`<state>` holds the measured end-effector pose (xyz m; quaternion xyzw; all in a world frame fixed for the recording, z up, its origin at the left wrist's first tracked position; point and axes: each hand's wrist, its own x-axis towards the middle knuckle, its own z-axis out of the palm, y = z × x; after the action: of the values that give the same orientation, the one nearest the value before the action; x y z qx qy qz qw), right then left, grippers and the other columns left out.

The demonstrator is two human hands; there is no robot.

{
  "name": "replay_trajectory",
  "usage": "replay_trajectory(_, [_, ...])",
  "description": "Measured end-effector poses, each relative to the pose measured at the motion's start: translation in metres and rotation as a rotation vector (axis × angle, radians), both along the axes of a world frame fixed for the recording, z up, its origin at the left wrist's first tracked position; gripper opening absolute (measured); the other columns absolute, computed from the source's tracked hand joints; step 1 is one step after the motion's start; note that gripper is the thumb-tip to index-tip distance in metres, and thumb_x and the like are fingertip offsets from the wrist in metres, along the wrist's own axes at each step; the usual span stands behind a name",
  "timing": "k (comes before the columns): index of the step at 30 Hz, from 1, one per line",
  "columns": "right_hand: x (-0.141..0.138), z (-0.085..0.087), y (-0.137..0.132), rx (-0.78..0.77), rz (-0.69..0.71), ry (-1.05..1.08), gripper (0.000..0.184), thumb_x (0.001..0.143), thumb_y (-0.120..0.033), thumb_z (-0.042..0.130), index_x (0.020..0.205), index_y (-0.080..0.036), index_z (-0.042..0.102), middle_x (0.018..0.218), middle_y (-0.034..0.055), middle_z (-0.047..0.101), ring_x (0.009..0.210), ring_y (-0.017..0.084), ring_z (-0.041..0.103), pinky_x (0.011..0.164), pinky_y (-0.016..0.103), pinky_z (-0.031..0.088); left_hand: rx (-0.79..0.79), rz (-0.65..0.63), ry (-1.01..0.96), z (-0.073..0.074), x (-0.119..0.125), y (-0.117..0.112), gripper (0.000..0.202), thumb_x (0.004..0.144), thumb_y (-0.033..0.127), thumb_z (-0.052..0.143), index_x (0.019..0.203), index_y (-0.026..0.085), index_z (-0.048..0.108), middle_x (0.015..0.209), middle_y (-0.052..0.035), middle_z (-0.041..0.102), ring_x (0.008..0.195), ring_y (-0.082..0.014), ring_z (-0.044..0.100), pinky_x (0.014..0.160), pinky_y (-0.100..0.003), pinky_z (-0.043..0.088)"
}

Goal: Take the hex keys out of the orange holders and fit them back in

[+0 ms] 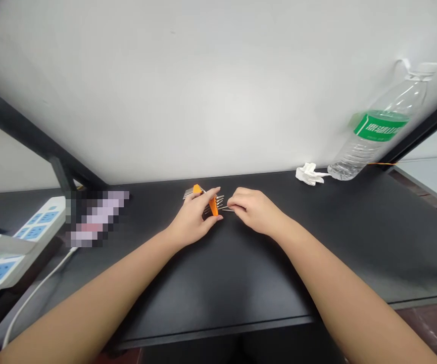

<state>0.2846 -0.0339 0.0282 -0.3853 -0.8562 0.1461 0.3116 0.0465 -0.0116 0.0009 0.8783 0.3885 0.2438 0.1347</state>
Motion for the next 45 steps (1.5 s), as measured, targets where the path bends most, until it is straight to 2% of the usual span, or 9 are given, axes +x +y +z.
replay_trajectory(4, [-0.003,-0.002,-0.002,0.021,0.004,-0.053,0.026,0.1,-0.014,0.048,0.096,-0.021,0.073,0.095,0.0061,0.067,0.082,0.017,0.063,0.074,0.03,0.051,0.001,-0.003,0.032,0.0,0.0,0.0,0.072,0.092,0.031,0.068,0.155,0.024,0.034,0.109,-0.0041,0.07,0.102,-0.0211,0.065,0.117,-0.049,0.032])
replay_trajectory(11, [-0.005,-0.004,-0.004,0.049,0.024,-0.066,0.027,0.101,-0.014,0.047,0.105,-0.021,0.073,0.102,0.0074,0.069,0.089,0.019,0.066,0.08,0.033,0.055,-0.006,0.019,0.031,-0.001,-0.002,0.003,0.071,0.091,0.031,0.068,0.154,0.024,0.036,0.109,-0.0039,0.069,0.103,-0.0216,0.064,0.117,-0.049,0.031])
replay_trajectory(16, [-0.004,-0.002,-0.005,0.053,0.038,-0.099,0.031,0.099,-0.01,0.046,0.108,-0.022,0.073,0.104,0.0071,0.069,0.089,0.018,0.066,0.079,0.032,0.054,-0.021,-0.008,0.062,-0.001,-0.002,0.002,0.071,0.091,0.033,0.069,0.154,0.024,0.036,0.105,-0.0027,0.069,0.101,-0.0207,0.064,0.117,-0.049,0.031])
replay_trajectory(20, [-0.01,-0.005,-0.005,0.025,0.064,-0.108,0.028,0.1,-0.012,0.047,0.103,-0.022,0.073,0.106,0.0071,0.067,0.091,0.018,0.066,0.081,0.032,0.054,-0.002,-0.042,0.069,-0.001,-0.001,0.001,0.072,0.092,0.034,0.068,0.154,0.024,0.035,0.104,-0.0034,0.069,0.101,-0.0219,0.065,0.116,-0.05,0.031])
replay_trajectory(27, [-0.021,-0.015,-0.002,-0.061,0.082,0.063,0.02,0.098,-0.01,0.048,0.093,-0.021,0.064,0.1,0.0057,0.06,0.088,0.017,0.059,0.079,0.03,0.051,0.012,-0.075,0.022,-0.001,-0.001,0.0,0.073,0.092,0.032,0.067,0.156,0.025,0.033,0.113,-0.0047,0.071,0.104,-0.0216,0.066,0.117,-0.05,0.03])
replay_trajectory(32, [-0.019,-0.018,0.002,-0.097,0.002,0.016,0.015,0.097,-0.011,0.048,0.095,-0.021,0.059,0.101,0.0045,0.058,0.085,0.016,0.058,0.078,0.029,0.048,-0.001,-0.097,-0.001,0.001,0.0,-0.002,0.071,0.092,0.031,0.068,0.154,0.025,0.034,0.111,-0.0039,0.071,0.102,-0.0207,0.067,0.118,-0.049,0.03])
replay_trajectory(38, [0.003,-0.018,0.011,-0.169,-0.183,-0.249,0.008,0.09,-0.013,0.055,0.09,-0.02,0.059,0.098,0.0037,0.06,0.078,0.016,0.057,0.071,0.028,0.043,-0.021,0.004,0.008,-0.002,-0.002,0.003,0.076,0.091,0.034,0.07,0.156,0.026,0.031,0.116,-0.0043,0.071,0.114,-0.0221,0.065,0.118,-0.049,0.032])
replay_trajectory(41, [0.009,-0.019,0.015,-0.232,-0.198,-0.319,0.007,0.089,-0.017,0.059,0.084,-0.02,0.061,0.094,0.0038,0.061,0.082,0.017,0.058,0.073,0.029,0.043,-0.016,0.032,-0.003,-0.003,-0.004,0.006,0.067,0.092,0.033,0.069,0.15,0.027,0.036,0.124,-0.0053,0.069,0.119,-0.0227,0.064,0.118,-0.049,0.032])
replay_trajectory(45, [0.007,-0.02,0.018,-0.261,-0.206,-0.322,0.015,0.09,-0.012,0.053,0.079,-0.019,0.061,0.092,0.0042,0.063,0.08,0.016,0.058,0.072,0.028,0.043,-0.05,0.072,-0.024,-0.004,-0.006,0.009,0.06,0.09,0.033,0.072,0.141,0.024,0.042,0.13,-0.0082,0.067,0.123,-0.0252,0.063,0.117,-0.05,0.034])
